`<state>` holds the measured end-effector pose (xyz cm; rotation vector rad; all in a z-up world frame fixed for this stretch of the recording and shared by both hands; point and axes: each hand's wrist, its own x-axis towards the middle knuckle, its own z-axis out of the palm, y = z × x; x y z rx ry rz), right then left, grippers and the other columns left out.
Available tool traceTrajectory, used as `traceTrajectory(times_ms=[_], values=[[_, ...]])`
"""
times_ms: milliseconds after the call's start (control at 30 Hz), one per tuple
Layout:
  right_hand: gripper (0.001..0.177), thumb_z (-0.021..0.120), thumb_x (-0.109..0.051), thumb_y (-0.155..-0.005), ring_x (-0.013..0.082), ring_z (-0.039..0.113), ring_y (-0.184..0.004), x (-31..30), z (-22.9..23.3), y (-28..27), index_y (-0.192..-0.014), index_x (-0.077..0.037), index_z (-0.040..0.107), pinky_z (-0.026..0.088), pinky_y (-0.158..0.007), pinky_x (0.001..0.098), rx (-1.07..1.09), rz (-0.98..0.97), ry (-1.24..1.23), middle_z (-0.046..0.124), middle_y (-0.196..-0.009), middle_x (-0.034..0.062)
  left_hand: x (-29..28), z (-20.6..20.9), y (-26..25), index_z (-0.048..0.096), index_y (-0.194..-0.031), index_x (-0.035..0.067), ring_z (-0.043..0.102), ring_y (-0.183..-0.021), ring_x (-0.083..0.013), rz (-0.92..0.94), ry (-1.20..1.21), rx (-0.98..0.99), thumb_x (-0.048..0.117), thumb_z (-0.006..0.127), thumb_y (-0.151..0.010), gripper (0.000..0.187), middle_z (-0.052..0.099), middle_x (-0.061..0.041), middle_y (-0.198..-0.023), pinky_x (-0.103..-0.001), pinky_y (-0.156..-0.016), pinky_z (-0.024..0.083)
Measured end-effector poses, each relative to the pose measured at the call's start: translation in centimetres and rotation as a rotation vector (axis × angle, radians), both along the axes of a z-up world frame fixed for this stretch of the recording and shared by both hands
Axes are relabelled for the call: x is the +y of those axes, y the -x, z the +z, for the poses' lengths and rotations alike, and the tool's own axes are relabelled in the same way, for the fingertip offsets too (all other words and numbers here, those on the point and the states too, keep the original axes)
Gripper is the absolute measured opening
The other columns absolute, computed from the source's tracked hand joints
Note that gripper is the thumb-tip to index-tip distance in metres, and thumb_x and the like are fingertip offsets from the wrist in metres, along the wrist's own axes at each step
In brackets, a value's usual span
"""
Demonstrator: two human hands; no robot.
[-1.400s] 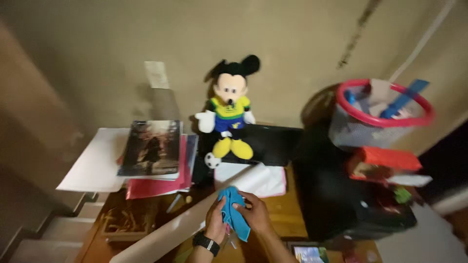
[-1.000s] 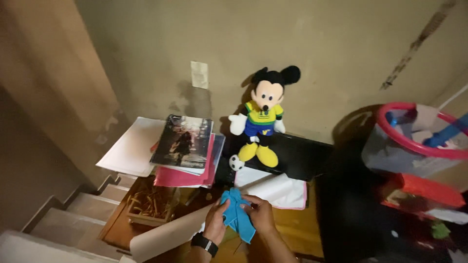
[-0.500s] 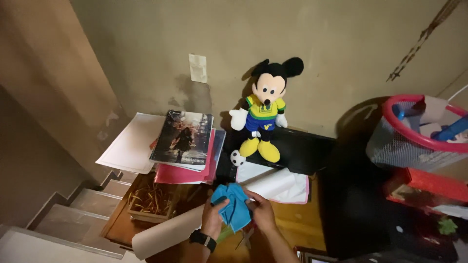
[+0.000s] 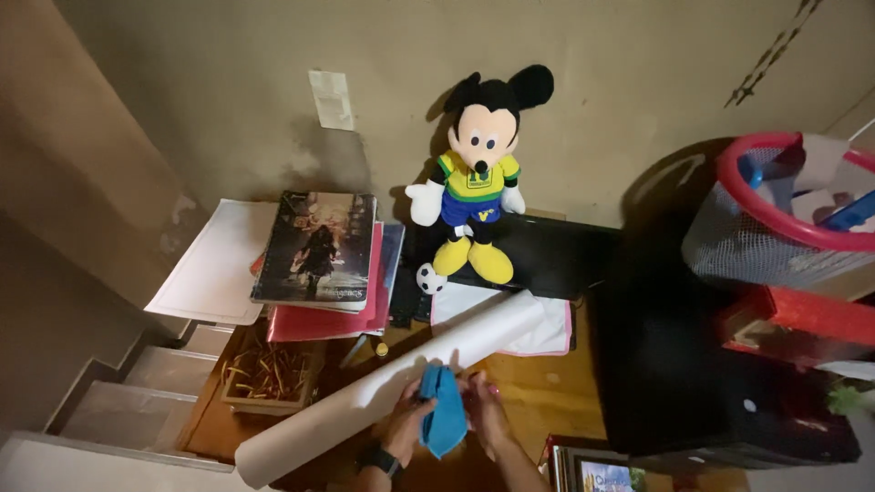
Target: The person wipes a pair of pink scissors, a green ruler, a green set square, and a yellow set square with a blue cloth, then places each item into a pink mesh basket. The person also wipes a small potted plant and the surface of a black box with the same cloth.
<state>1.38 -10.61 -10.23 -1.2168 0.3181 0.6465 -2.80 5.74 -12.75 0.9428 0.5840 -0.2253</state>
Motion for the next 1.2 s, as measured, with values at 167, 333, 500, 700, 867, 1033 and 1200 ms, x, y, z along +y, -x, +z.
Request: traceTrajectory(times_ms=[167, 333, 500, 700, 867, 1033, 1200], values=[[0.085, 0.033, -0.077, -0.083, 0.029, 0.072, -0.099, 0.2, 0.4, 1.9, -0.121, -0.013, 0.073, 0.057, -0.073, 0.0409, 0.15, -0.058, 0.013, 0.076, -0.119, 0.0169, 0.9, -2.7, 1.2, 0.066, -0.133, 0.016, 0.071, -0.114, -0.0316, -0.159, -0.279, -0.018, 0.043, 0.087, -0.057, 0.083, 0.076, -0.014, -0.126, -0.046, -0.092, 0.054], [0.099, 0.027, -0.08, -0.08, 0.0303, 0.073, -0.101, -0.3, -3.0, 3.0, -0.129, -0.005, 0.068, 0.058, -0.066, 0.0372, 0.167, -0.042, -0.114, 0.076, -0.125, 0.0203, 1.3, -8.2, 1.2, 0.062, -0.143, 0.012, 0.059, -0.137, -0.0261, -0.246, -0.344, -0.046, 0.04, 0.082, -0.073, 0.078, 0.065, -0.011, -0.147, -0.04, -0.114, 0.046], [0.097, 0.03, -0.079, -0.083, 0.0269, 0.066, -0.119, -1.0, -8.2, 3.7, -0.142, -0.01, 0.064, 0.051, -0.093, 0.0431, 0.346, -0.103, -0.032, 0.071, -0.137, 0.0113, 1.3, -11.3, 3.2, 0.07, -0.133, 0.011, 0.069, -0.106, -0.0199, -0.207, -0.436, 0.101, 0.013, 0.059, -0.053, 0.081, 0.079, -0.01, -0.115, -0.032, -0.091, 0.051], [0.091, 0.031, -0.071, -0.092, 0.0293, 0.058, -0.128, -2.3, -16.5, 5.3, -0.152, -0.006, 0.048, 0.047, -0.098, 0.0428, 0.326, -0.129, -0.407, 0.057, -0.151, 0.0153, 1.1, -13.2, 4.3, 0.071, -0.132, 0.02, 0.054, -0.066, -0.0118, -0.296, -0.554, 0.135, 0.017, 0.055, -0.054, 0.08, 0.063, -0.003, -0.072, -0.026, -0.067, 0.045], [0.088, 0.037, -0.062, -0.096, 0.0314, 0.042, -0.141, -0.8, -15.9, 6.1, -0.152, 0.005, 0.042, 0.03, -0.116, 0.044, 0.18, -0.174, -0.63, 0.046, -0.154, 0.0221, 1.4, -16.6, 6.3, 0.063, -0.136, 0.014, 0.062, -0.098, -0.0178, -0.161, -0.55, -0.144, 0.005, 0.058, -0.065, 0.072, 0.073, -0.007, -0.116, -0.033, -0.088, 0.047], [0.09, 0.019, -0.063, -0.099, 0.0326, 0.048, -0.145, -0.1, -14.6, 6.7, -0.146, 0.006, 0.052, 0.03, -0.123, 0.0418, 0.107, -0.102, -0.277, 0.054, -0.151, 0.0288, 1.7, -14.9, 6.2, 0.058, -0.142, 0.024, 0.065, -0.114, -0.0223, -0.228, -0.462, 0.151, 0.002, 0.059, -0.059, 0.086, 0.07, -0.006, -0.134, -0.035, -0.098, 0.051], [0.096, 0.022, -0.073, -0.088, 0.0246, 0.045, -0.148, 1.0, -9.1, 6.9, -0.152, -0.007, 0.05, 0.042, -0.117, 0.0441, 0.219, -0.055, -0.088, 0.048, -0.161, 0.0131, 2.0, -21.6, 7.5, 0.065, -0.13, 0.012, 0.061, -0.12, -0.0222, 0.056, -0.532, -0.074, -0.003, 0.062, -0.065, 0.066, 0.067, -0.008, -0.131, -0.036, -0.103, 0.049]])
